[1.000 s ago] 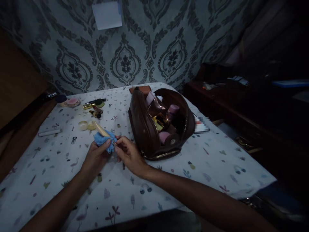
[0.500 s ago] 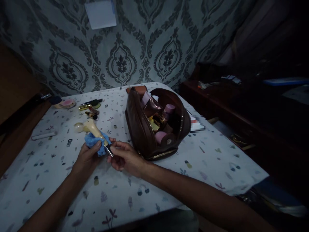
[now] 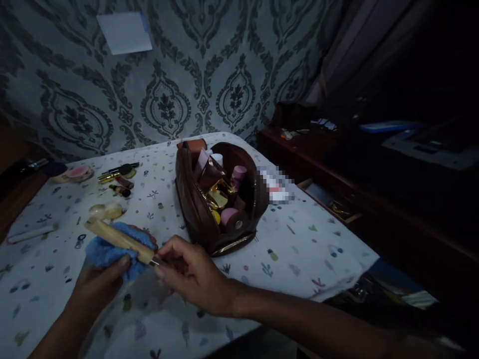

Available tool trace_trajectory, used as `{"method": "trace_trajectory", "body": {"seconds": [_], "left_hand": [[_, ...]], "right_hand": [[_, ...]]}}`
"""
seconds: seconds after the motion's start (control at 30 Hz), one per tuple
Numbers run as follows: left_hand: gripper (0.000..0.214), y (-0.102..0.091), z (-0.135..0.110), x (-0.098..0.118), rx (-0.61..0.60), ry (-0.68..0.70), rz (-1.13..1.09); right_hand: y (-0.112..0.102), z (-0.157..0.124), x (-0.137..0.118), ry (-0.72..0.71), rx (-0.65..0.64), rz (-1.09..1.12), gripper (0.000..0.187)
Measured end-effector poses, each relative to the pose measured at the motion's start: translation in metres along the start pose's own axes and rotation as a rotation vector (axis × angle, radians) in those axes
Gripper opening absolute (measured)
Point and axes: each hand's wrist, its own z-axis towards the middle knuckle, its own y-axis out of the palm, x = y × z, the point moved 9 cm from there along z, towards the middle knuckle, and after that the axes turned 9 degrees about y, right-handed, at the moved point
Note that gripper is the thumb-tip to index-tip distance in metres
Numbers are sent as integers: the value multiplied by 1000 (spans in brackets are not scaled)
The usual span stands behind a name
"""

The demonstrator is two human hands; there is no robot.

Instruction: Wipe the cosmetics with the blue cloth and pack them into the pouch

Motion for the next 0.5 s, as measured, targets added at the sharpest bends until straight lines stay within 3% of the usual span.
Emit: {"method": "trace_trajectory", "body": {"seconds": [0.23,0.4,0.5], "left_hand": [[42,30,-14,6,-153,-23,234],[34,84,-11,26,-467,138,282],[31,111,-6,48,-502,341,372]], "right_hand": [[-25,-41,-8,24,-28,-123,13],[-57,-71,-12,12,94,-53,12],[-83,-89,-17,-26,221,-35,15]]}}
